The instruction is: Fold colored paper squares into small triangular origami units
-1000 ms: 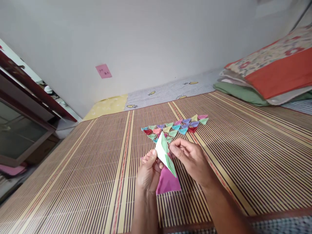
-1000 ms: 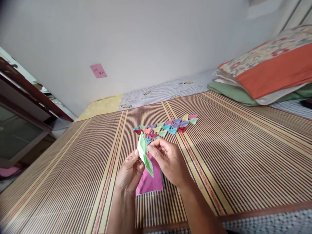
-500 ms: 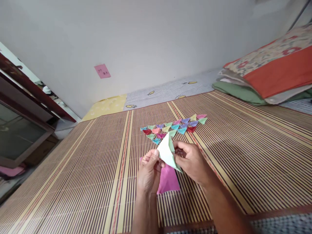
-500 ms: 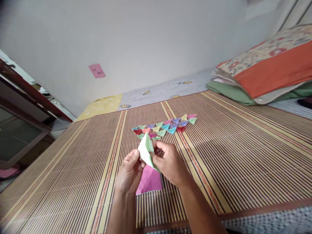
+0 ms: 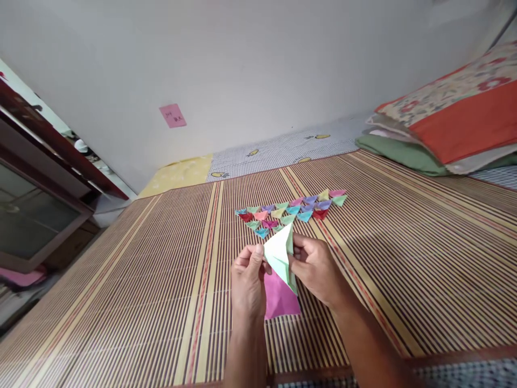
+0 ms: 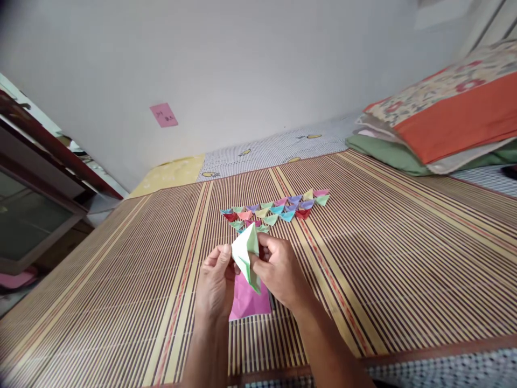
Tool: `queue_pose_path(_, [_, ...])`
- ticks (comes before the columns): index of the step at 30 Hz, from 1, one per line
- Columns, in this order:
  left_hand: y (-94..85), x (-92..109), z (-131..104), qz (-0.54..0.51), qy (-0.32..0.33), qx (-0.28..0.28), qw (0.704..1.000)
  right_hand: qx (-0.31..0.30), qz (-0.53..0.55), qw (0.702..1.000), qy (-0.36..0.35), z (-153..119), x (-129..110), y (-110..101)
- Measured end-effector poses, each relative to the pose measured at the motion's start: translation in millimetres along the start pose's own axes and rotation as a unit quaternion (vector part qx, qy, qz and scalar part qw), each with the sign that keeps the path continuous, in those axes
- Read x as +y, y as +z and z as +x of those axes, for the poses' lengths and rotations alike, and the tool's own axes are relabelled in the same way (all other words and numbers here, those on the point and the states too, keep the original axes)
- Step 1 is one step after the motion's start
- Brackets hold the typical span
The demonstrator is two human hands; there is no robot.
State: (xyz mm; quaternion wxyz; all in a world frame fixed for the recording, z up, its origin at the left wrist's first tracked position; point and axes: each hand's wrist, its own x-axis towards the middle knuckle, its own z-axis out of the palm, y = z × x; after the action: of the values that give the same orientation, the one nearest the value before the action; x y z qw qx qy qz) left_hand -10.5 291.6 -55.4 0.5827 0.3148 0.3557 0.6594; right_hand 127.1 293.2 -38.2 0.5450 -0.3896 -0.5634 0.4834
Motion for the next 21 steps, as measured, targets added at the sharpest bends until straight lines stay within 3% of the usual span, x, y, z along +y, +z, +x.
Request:
queue_pose_path(5, [2.6,-1.5,-3.2,0.032,0.013,0.006,0.999,0.033,-0.003,0.999,-0.004,0.8,3.9,4.6])
queue_pose_path(9, [6.6,1.2,-6.3,0.056,-0.042,-0.032,0.997,0.101,-0.083,0.988,-0.082,1.5,5.1,6.4])
queue_pose_path(12, [9.6,4.7,-8.7,0.089,-0.039,-0.058,0.994,0.129,-0.163,0.967,-0.146,2.2,4.5,7.6])
queue_pose_path(16, [8.9,6.7,-10.1,0.118,-0.031,-0.057,0.991,0.135,-0.174,0.961,-0.168,3.4,6.5,7.6])
queue_pose_path(21, [6.9,6.0,-8.7,0.074,-0.036,-0.056,0.995,0.097,-0.112,0.979,-0.139,3.6,10.6,5.3])
